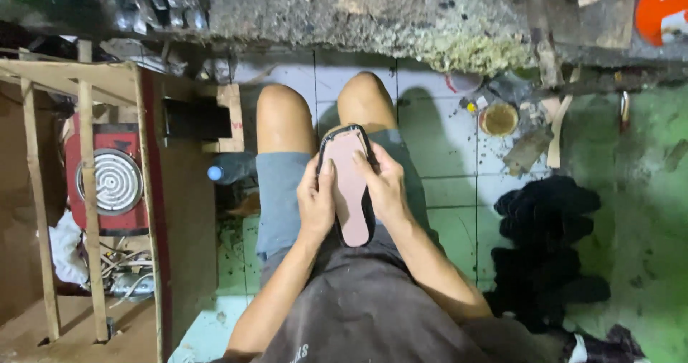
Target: Assembling a sandal by attaching straps to a shoe last and sole using manual manipulation and a hammer.
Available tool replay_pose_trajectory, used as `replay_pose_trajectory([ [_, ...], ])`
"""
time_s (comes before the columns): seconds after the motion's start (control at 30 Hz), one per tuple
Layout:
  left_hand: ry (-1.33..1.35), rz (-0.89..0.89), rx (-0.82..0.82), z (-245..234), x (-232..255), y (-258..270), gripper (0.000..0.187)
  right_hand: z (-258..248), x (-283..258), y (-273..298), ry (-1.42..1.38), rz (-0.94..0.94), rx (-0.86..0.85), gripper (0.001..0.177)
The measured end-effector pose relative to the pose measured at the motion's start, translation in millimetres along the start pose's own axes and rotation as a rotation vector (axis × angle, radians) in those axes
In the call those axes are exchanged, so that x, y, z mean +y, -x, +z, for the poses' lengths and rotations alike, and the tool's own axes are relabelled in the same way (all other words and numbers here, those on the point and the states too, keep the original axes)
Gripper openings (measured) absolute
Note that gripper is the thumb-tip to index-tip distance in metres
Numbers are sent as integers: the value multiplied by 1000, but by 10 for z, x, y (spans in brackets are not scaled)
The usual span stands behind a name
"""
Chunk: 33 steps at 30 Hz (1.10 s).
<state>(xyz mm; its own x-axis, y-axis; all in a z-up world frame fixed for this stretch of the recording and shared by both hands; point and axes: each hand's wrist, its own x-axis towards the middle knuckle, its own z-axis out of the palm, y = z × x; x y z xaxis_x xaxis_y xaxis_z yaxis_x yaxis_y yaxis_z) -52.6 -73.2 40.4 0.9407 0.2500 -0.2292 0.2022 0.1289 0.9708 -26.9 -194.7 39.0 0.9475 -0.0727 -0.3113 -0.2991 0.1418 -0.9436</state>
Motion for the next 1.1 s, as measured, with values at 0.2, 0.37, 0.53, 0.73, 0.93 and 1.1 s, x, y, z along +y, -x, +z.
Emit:
replay_pose_trajectory([
  [0.2, -115, 105, 107, 71, 168, 160, 36, -35, -89, -2, -136, 19, 9, 34],
  [0.37, 12, 254, 174, -121, 187, 304, 27, 188, -586, -203, 57, 36, -219, 30],
  [0.53, -48, 72, 77, -507, 1003, 385, 109, 504, -1260, -399, 391, -264, -893, 31],
  [0.73, 78, -460, 9, -482, 506, 577, 114, 159, -787, -38, 667, -530, -454, 47],
  [0.93, 13, -437, -149, -340, 400, 502, 99, -229, -34, 546, 222, 123, -295, 67],
  [1.1, -12, -514, -66, -224, 276, 404, 86, -94, -63, 462, 290, 200, -201, 54],
])
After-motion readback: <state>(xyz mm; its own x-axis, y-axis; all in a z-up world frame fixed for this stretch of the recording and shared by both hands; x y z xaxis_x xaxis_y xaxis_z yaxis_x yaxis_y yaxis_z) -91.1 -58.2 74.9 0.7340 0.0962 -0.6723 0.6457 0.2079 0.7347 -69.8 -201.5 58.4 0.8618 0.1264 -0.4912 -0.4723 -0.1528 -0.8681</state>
